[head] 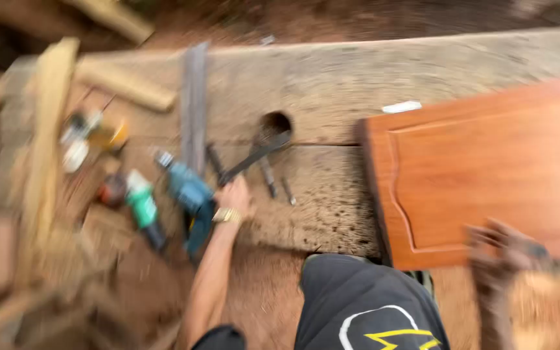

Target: The person positions a long metal strip along the edge of a wooden cabinet door on a workbench, marks hole positions, drills pilot holes through the strip with a corded electric drill, then hammers nails through the strip to fasten it to the door, holding the strip aligned while striking.

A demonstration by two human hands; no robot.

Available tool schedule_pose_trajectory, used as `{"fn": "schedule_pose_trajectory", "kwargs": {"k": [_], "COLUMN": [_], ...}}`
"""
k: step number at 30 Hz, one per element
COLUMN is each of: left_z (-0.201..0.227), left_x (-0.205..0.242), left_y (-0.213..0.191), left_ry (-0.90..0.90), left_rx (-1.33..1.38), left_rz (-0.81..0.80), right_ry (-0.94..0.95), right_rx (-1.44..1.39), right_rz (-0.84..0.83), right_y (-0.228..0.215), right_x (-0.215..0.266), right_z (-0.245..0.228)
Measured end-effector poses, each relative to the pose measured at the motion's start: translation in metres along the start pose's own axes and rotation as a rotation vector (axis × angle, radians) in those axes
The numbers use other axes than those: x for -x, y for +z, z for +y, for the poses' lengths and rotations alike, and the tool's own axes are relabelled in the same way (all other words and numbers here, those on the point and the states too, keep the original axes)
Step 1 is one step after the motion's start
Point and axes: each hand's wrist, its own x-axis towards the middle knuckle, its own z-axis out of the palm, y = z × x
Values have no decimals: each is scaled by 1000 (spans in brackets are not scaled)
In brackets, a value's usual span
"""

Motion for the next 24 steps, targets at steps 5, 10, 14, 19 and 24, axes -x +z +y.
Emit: {"fn": "schedule_pose_trajectory", "kwargs": {"k": [5, 10, 14, 19, 24], "left_z": [-12, 10, 44, 86, 120], "left_x": [25, 78, 114, 143, 168], "left_y": [-22, -42, -37, -57, -111], "left_ry": [209, 363, 252, -9, 747], "left_rx": [69, 482, 910, 1497, 906], "left_rz": [-162, -121, -11, -31, 311], "right_ry": [35, 79, 165, 234, 354], "right_rx": [59, -238, -470, -684, -978], "right_rz": [-89, -404, -556, -642, -508], "right_y": [51, 97, 105, 102, 53], "right_x": [16, 53, 46, 36, 29], "right_z": [-205, -249, -270, -289, -312]}}
